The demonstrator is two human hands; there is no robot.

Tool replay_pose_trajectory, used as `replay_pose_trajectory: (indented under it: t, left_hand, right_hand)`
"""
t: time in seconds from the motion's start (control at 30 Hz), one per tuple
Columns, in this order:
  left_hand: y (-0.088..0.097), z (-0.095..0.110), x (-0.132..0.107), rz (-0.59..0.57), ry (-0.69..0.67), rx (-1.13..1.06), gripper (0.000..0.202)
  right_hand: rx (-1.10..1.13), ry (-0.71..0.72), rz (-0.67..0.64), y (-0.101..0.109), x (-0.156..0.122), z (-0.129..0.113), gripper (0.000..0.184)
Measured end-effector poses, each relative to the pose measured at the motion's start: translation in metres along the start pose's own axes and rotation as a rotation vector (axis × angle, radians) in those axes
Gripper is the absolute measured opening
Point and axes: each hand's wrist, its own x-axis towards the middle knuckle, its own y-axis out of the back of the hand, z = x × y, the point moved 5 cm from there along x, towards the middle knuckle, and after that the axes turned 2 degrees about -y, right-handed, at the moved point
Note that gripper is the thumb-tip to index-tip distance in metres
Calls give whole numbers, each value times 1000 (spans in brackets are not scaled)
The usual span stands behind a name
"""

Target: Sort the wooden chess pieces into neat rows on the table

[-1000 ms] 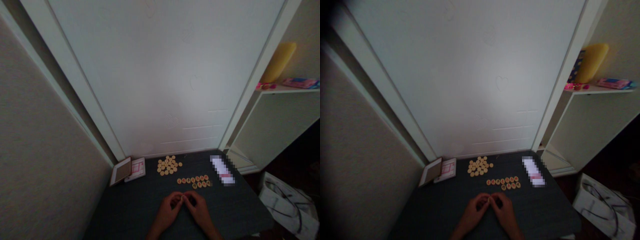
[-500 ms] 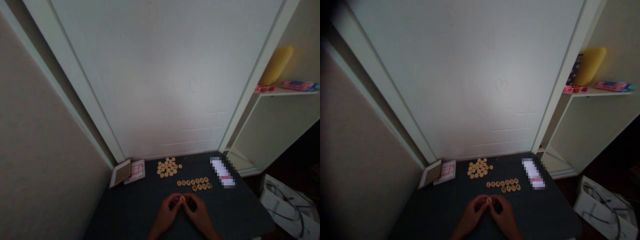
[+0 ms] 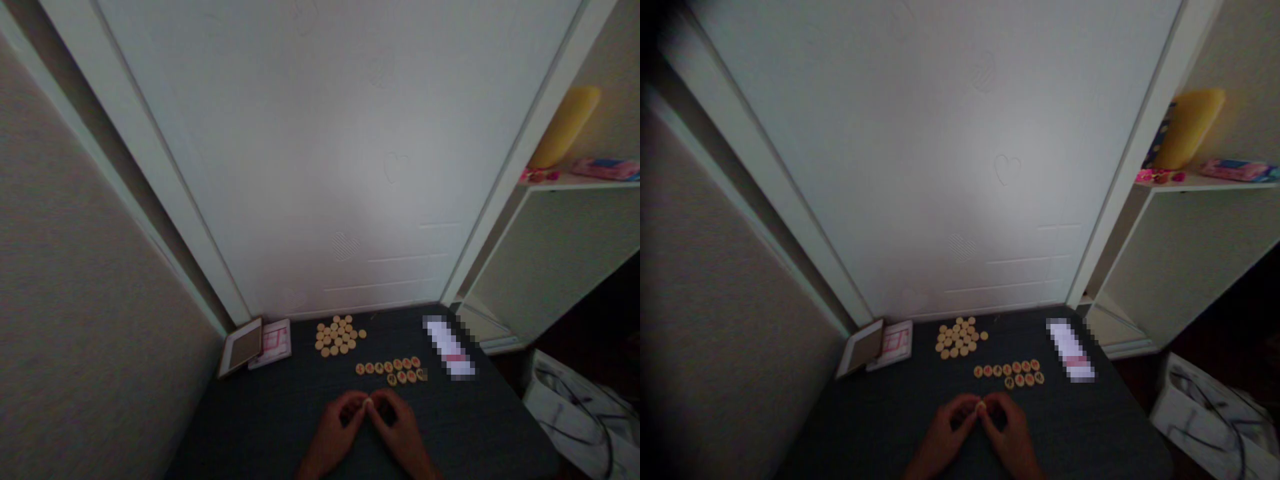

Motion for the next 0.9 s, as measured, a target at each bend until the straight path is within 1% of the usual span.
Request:
replay_pose_trajectory:
  t: [0.2,0.37,0.5,0.63,0.9]
  left_hand:
    - [0,3,0,25,-4,53,32]
    - [1,6,3,-13,8,-7,32]
    - [1,5,4,-16,24,-50,31]
    - [0,3,4,-15,-2,-55,30]
    - [-3,0,3,-12,-21,-1,29]
  right_hand:
    - [12,-23,-16,1,1,3,24]
    - [68,-40,-33,5,2,-3,22]
    - [62,-20,-24,7,1,-4,21]
    - [60,-4,-23,6,0,-4,20]
    - [34,-44,-8,5,0,0,24]
